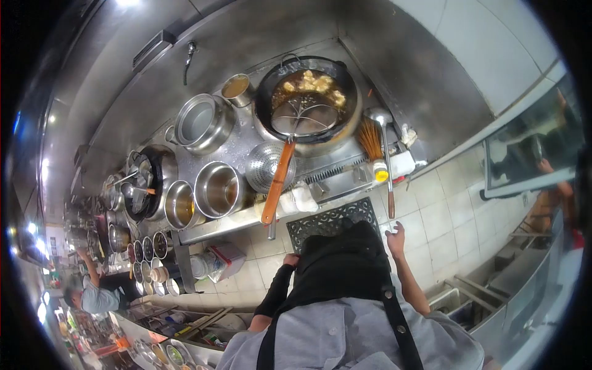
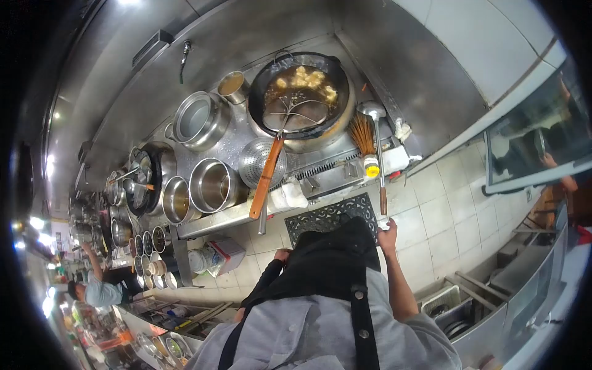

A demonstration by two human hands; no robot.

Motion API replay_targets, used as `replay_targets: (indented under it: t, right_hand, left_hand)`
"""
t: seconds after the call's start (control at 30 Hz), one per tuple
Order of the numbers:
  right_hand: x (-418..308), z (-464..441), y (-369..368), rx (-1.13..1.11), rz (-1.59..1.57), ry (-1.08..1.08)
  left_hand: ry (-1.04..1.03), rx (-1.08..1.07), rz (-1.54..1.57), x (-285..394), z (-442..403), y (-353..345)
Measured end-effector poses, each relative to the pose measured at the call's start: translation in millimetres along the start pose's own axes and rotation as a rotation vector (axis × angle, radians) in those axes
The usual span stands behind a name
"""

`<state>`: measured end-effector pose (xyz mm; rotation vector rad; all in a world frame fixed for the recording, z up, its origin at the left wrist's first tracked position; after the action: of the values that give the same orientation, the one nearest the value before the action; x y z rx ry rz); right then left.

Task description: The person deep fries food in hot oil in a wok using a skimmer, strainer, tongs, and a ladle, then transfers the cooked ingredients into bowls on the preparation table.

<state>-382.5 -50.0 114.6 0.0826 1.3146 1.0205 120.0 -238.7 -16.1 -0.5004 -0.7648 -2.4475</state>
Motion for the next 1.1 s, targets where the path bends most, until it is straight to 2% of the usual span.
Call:
replay_targets:
  t: [0.03,0.07,0.17,0.23,0.3,0.33,0.4,0.43,0.47,0.57,0.6,0.7,0.9,1.03,1.1]
  right_hand:
    - [-24,-4,6,-0.037,-0.171,-0.119]
    - [-30,-21,1,-0.087,-0.199,-0.045]
    - [-57,-62,-10,-0.264,-0.303,-0.068]
    - [-77,-85,-11,-0.321,-0.178,-0.099]
    - [-91,-101,-12,-0.353,-0.046,-0.197]
    - [-65,-135,-21,-0.141,0.163,0.096]
    - [-106,-129,2,-0.030,0.247,0.219]
    - [-124,-125,12,0.033,0.286,0.274]
    - [-131,-124,18,0.034,0.170,0.310]
    - [-175,-85,42,-0.155,-0.099,0.039]
    - [-183,-74,46,-0.185,-0.165,0.032]
    - [-234,-41,66,-0.299,-0.254,0.042]
    - [-344,-26,101,-0.381,-0.119,0.292]
    - [-381,-37,78,-0.369,0.063,0.468]
    - [-383,-66,43,-0.281,0.145,0.582]
  left_hand:
    - [-0.003,0.022,-0.021,-3,-9,-2]
    - [-0.009,0.114,-0.037,10,0,5]
    - [0.001,0.317,-0.006,57,47,20]
    - [0.009,0.377,0.132,55,56,25]
    - [0.058,0.257,0.231,32,38,2]
    - [0.046,0.197,0.255,12,23,-16]
    - [0.041,0.116,0.225,-19,7,-42]
    - [0.001,0.208,-0.049,6,34,-36]
    - [0.008,0.230,0.022,5,38,-36]
    - [0.100,0.300,0.202,1,54,-45]
    - [0.154,0.296,0.231,5,63,-43]
    - [0.089,0.254,0.248,-11,56,-52]
    - [0.140,0.281,0.350,-20,43,-64]
    - [-0.037,0.314,0.403,-12,22,-61]
    - [0.006,0.343,0.407,-3,31,-58]
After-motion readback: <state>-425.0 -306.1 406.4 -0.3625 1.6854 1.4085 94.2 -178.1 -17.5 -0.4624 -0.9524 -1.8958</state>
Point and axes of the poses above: each hand's wrist, its own z-axis away from the middle knuckle, its own y-axis out of the back of the hand, x = y × z, the point moved 7 cm from there along -z, towards the middle knuckle, and after that the axes turned 5 degrees about z, right-handed, at the moved point
